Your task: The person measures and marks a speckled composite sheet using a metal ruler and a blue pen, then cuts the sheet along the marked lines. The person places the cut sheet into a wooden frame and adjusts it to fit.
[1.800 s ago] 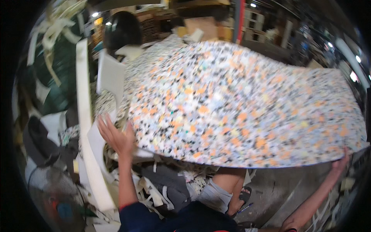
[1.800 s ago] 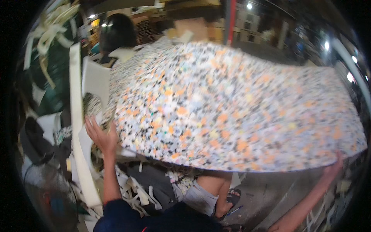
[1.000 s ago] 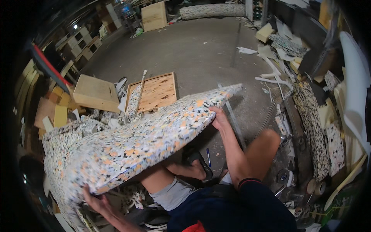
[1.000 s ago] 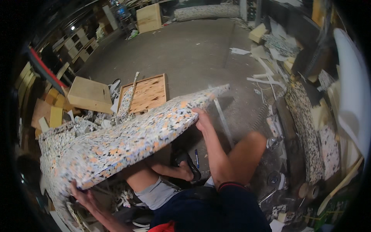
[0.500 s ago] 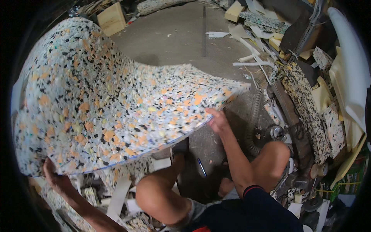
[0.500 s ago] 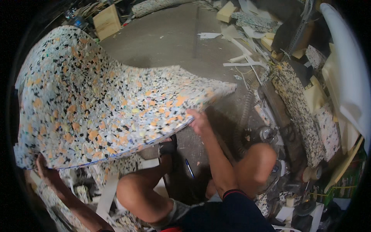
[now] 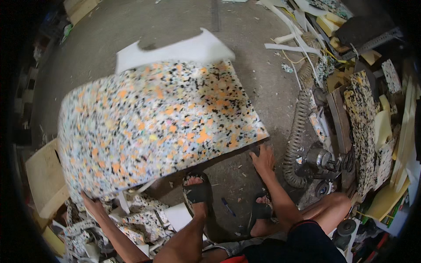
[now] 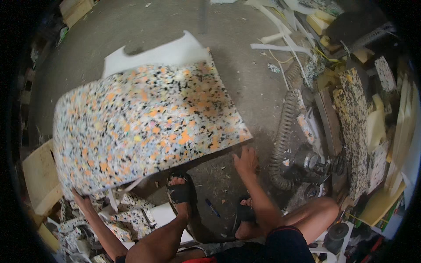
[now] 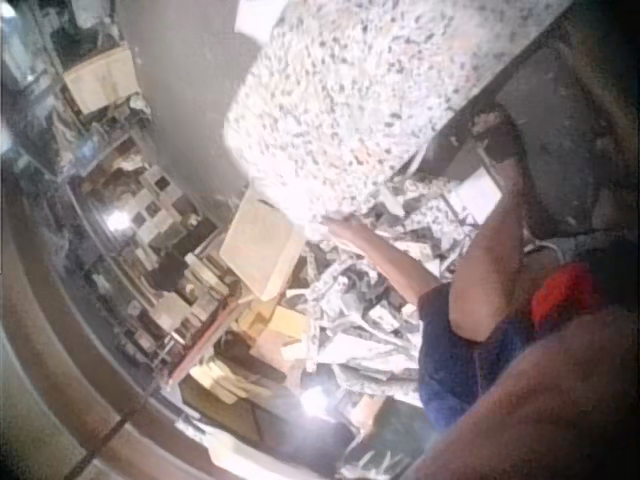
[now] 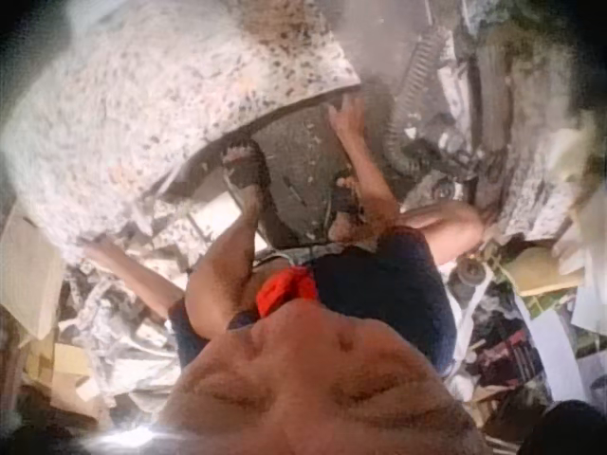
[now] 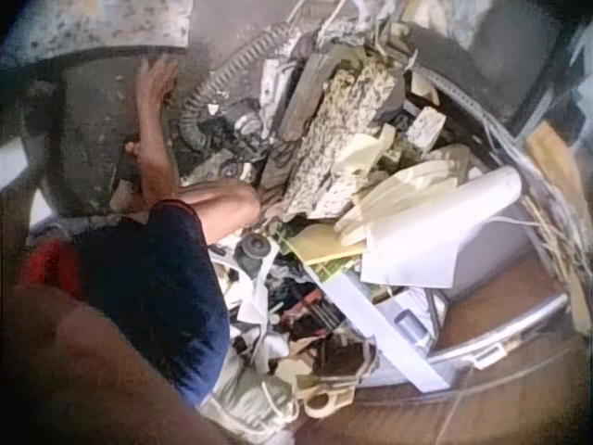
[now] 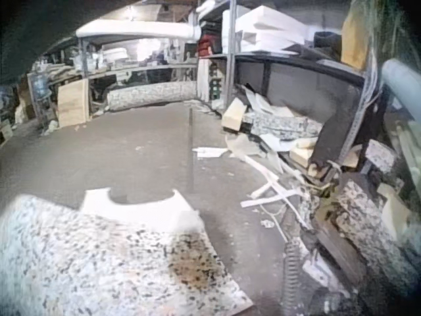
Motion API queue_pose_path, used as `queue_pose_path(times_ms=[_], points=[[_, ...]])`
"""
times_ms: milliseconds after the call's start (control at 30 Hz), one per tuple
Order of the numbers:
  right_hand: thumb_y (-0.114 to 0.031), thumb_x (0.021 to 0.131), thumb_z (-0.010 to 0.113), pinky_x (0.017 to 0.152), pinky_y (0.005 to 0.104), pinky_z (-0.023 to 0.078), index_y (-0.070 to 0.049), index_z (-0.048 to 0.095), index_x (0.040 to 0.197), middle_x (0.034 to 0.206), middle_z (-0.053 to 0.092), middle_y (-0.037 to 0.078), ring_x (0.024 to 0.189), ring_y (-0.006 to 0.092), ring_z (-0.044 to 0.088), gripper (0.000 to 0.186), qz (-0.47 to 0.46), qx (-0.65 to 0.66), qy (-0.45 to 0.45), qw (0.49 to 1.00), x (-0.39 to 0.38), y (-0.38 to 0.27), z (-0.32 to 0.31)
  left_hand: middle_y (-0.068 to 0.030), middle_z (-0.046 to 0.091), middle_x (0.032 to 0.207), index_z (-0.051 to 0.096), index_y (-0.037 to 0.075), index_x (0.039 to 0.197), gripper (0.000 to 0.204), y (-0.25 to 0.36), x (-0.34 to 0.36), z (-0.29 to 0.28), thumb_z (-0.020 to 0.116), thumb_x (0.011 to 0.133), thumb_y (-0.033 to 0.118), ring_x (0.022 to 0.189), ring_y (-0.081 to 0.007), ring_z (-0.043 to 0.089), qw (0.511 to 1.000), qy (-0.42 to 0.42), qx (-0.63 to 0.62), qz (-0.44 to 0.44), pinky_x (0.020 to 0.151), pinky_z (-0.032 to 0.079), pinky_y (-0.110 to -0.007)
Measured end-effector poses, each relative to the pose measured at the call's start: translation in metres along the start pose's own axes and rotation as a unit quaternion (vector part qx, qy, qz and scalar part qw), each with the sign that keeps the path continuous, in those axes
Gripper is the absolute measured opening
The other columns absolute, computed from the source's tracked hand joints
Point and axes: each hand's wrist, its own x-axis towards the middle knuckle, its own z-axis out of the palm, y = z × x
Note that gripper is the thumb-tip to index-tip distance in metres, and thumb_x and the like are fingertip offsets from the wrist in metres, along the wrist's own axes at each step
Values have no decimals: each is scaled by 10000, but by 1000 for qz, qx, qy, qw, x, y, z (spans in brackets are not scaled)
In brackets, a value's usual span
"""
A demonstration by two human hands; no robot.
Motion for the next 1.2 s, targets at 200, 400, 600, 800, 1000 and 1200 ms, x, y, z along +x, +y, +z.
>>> queue_pose_path(times_ms=[200, 400, 600, 800, 1000, 1200], points=[[-278, 851, 809, 829, 533, 495, -2, 633, 1088, 1111, 616, 238, 1039, 422, 613, 404, -22, 8, 6, 1000, 41, 24, 9, -271, 368, 1571, 341, -59, 1520, 844, -105, -167, 104, 772, 885, 292, 1413, -423, 408, 826, -97, 345, 434, 1166, 338, -528], [-274, 886, 720, 796, 462, 508, 64, 696, 985, 945, 692, 249, 879, 393, 672, 353, -28, 169, -99, 980, 20, 19, 1, -269, 230, 1623, 319, 141, 1579, 1022, -137, -308, 212, 847, 746, 412, 1508, -497, 178, 458, -589, 466, 476, 1172, 155, -697], [-224, 893, 735, 708, 449, 472, 48, 603, 895, 815, 622, 218, 740, 322, 586, 302, 7, 175, 3, 984, -23, 18, -32, -245, 203, 1643, 236, 199, 1621, 941, -176, -299, 247, 727, 825, 92, 1497, -531, 172, 435, -502, 420, 618, 1078, 202, -783], [-157, 939, 696, 641, 421, 442, 42, 563, 881, 709, 552, 157, 673, 253, 524, 246, 23, 138, 189, 972, 12, 65, -52, -243, 174, 1663, 347, 187, 1588, 849, -161, -297, 268, 662, 822, -1, 1518, -513, 149, 485, -556, 422, 526, 1088, 147, -799], [-111, 999, 618, 688, 325, 459, 37, 540, 909, 752, 563, 78, 752, 138, 506, 190, 123, 239, 254, 929, 27, 62, -123, -222, 206, 1662, 335, 104, 1575, 774, -191, -304, 309, 671, 879, 69, 1533, -501, 115, 394, -571, 455, 559, 1130, 106, -763], [-176, 900, 751, 739, 411, 517, 3, 591, 996, 816, 653, 213, 750, 315, 639, 259, 98, 305, 136, 938, 25, -9, -73, -286, 403, 1534, 472, -30, 1436, 571, -160, -289, 424, 649, 945, 202, 1483, -511, 265, 508, -628, 283, 517, 1172, 212, -654]])
